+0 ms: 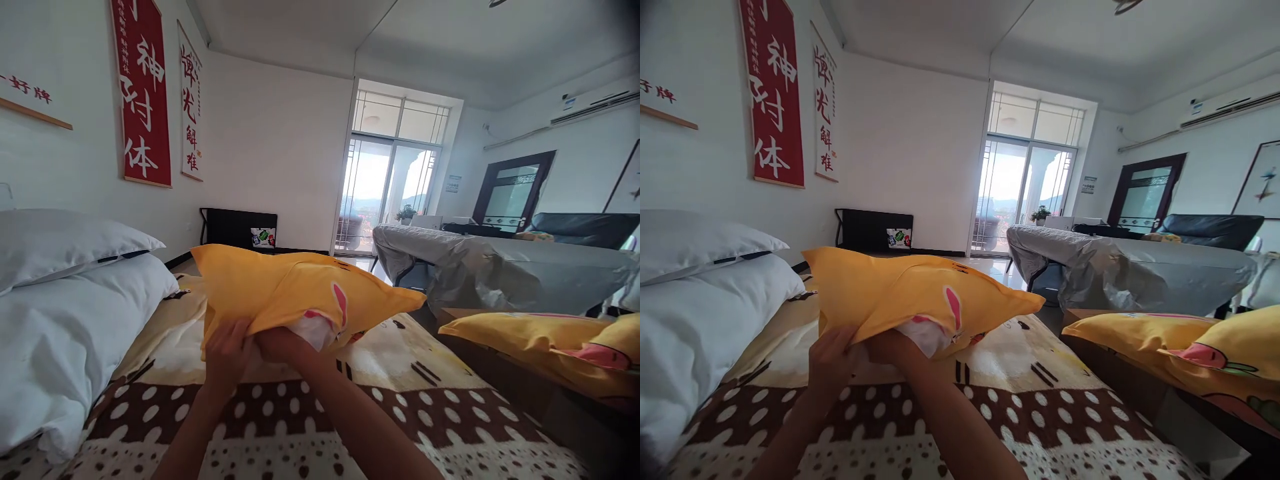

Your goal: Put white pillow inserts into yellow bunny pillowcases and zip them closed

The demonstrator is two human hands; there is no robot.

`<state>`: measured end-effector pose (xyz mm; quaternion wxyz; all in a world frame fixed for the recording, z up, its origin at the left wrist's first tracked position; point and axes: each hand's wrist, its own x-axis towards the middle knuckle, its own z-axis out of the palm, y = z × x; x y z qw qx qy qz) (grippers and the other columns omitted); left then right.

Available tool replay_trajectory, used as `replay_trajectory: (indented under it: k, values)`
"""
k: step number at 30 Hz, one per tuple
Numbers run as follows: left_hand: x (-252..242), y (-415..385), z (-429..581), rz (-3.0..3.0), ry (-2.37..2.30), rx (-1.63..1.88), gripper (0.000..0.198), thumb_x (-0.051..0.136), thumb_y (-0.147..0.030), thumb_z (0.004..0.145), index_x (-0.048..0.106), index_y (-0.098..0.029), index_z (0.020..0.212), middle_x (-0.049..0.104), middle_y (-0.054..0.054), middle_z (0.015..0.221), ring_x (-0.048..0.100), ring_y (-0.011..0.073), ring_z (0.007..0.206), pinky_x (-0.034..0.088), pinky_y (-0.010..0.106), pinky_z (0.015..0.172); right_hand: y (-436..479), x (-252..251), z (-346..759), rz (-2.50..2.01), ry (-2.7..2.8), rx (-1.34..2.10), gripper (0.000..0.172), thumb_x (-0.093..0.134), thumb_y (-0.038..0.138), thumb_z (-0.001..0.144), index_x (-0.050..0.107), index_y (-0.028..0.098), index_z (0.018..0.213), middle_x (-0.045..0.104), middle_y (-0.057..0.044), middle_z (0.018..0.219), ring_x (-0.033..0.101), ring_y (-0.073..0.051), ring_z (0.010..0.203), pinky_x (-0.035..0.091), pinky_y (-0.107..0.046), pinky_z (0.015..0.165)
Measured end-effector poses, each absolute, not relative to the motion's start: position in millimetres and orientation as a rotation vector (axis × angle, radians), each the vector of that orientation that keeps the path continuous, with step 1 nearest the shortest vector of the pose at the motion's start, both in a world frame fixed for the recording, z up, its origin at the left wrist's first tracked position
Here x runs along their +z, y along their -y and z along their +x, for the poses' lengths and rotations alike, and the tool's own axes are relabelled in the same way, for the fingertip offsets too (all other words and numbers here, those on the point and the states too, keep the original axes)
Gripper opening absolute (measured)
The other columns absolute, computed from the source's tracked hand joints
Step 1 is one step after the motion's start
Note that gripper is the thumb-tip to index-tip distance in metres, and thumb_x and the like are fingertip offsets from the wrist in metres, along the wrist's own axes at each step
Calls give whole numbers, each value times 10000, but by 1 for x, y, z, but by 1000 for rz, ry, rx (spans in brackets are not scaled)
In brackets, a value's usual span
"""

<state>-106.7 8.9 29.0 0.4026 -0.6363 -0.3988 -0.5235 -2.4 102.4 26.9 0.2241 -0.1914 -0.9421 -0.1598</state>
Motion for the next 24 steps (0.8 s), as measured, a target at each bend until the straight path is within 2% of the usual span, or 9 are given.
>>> replay_trajectory:
  k: [2, 5, 7, 10, 14, 17, 21, 24]
  values:
    - [19, -28, -127, -1546, 1117, -1275, 128, 446, -143, 882, 564, -178, 850, 633, 41, 730, 581, 184, 695, 424, 280, 662, -99, 32, 4, -487, 2678, -439, 422, 564, 71, 716, 639, 184, 1116, 664, -58, 1182, 619, -187, 1031, 510, -286, 889]
    - [1, -50, -156, -1524, 1450, -1281, 153, 420, -203, 884, 571, -177, 875, 620, 72, 790, 581, 230, 794, 427, 322, 738, -95, 43, 11, -373, 2748, -468, 524, 539, 67, 735, 552, 127, 1255, 570, -104, 1319, 515, -202, 1193, 435, -333, 1013]
    - [-11, -59, -172, -1520, 1739, -1406, 150, 431, -240, 858, 565, -180, 885, 603, 84, 842, 573, 248, 844, 419, 328, 732, -95, 46, 11, -295, 2765, -519, 517, 537, 86, 754, 533, 71, 1271, 522, -134, 1366, 421, -217, 1286, 336, -352, 1103]
    - [-27, -66, -193, -1441, 2016, -1610, 159, 446, -273, 809, 554, -188, 889, 584, 90, 903, 572, 236, 793, 401, 307, 655, -97, 40, 6, -292, 2776, -580, 463, 502, 102, 796, 545, 75, 1256, 494, -117, 1401, 351, -212, 1341, 243, -350, 1148]
    - [-43, -72, -219, -1395, 2141, -1789, 154, 468, -328, 757, 543, -202, 804, 619, 48, 800, 585, 193, 640, 398, 278, 594, -92, 27, -7, -381, 2777, -608, 432, 488, 148, 832, 533, 133, 1261, 490, -74, 1413, 369, -192, 1328, 293, -362, 1101]
    - [-51, -74, -230, -1378, 2173, -1968, 213, 465, -401, 727, 539, -204, 764, 627, 23, 701, 592, 185, 589, 409, 265, 558, -76, 16, -21, -318, 2747, -699, 356, 521, 212, 829, 567, 124, 1171, 511, -106, 1375, 383, -225, 1298, 316, -411, 1058]
    - [-43, -71, -229, -1439, 2054, -2184, 255, 462, -438, 699, 531, -193, 718, 599, 9, 652, 562, 167, 607, 422, 247, 556, -57, -12, -46, 18, 2805, -796, 163, 492, 210, 860, 616, 134, 935, 624, -100, 1116, 496, -225, 1098, 389, -379, 933]
    - [-23, -63, -221, -1540, 1911, -2295, 213, 475, -396, 694, 518, -187, 694, 567, -5, 640, 525, 148, 640, 412, 221, 549, -56, -28, -59, 57, 2793, -827, 157, 467, 199, 896, 603, 125, 923, 631, -87, 1003, 512, -212, 1037, 410, -370, 889]
